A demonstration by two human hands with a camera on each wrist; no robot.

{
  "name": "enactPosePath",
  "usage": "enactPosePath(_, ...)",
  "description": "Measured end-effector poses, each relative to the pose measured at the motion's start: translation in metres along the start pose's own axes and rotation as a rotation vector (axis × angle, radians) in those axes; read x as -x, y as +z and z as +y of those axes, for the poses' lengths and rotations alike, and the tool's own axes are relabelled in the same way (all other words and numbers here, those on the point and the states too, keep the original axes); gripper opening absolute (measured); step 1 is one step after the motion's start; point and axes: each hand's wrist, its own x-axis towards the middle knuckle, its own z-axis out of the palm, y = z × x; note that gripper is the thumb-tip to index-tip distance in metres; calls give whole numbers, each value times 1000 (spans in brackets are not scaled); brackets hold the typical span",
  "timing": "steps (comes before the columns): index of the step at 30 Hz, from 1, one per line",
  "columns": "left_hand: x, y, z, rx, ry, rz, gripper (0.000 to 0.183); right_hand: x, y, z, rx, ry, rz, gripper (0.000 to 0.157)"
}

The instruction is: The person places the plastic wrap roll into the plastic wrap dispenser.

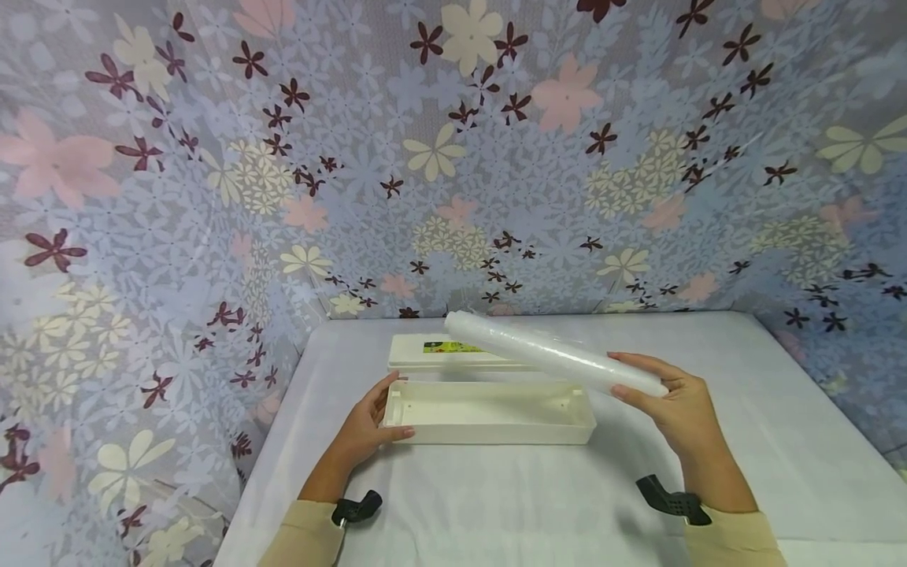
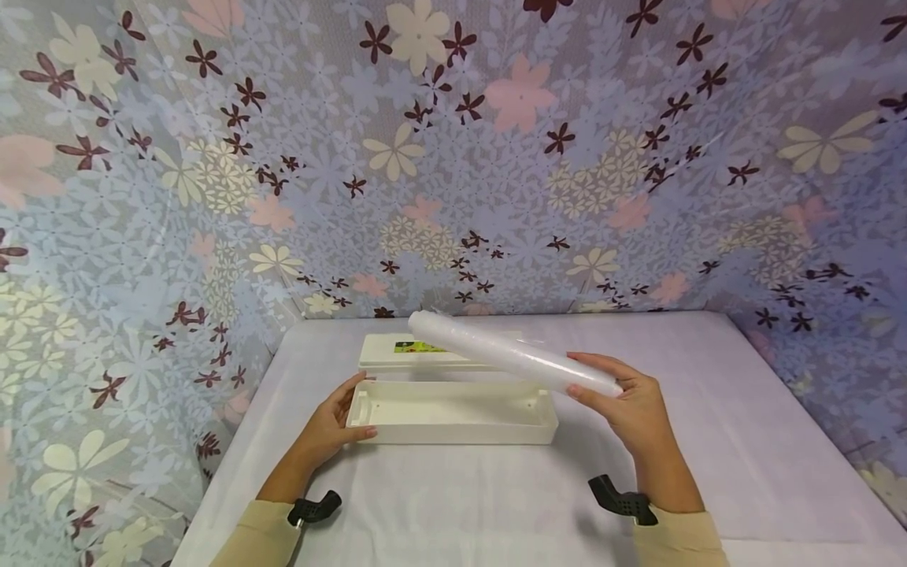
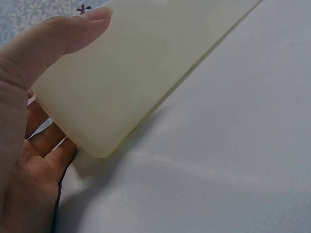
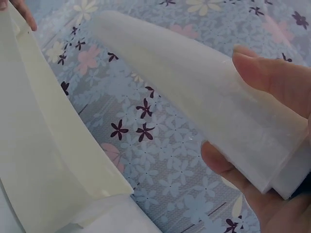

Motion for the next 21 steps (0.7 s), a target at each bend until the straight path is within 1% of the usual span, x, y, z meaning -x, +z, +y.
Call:
enactPosePath(4, 0, 0, -1, 8, 0, 0, 110, 0, 5, 3, 37, -24, -43, 49)
enactPosePath(11, -1, -2, -2, 20, 11, -16, 110, -1, 14, 8, 35, -46, -113, 48)
enactPosePath(15, -1, -3, -3, 22, 9, -19, 110, -1, 19, 12, 54, -40, -143, 48)
enactPosePath(21, -1, -4, -5, 35, 2, -21, 110, 2, 24, 15, 83, -26, -167, 48)
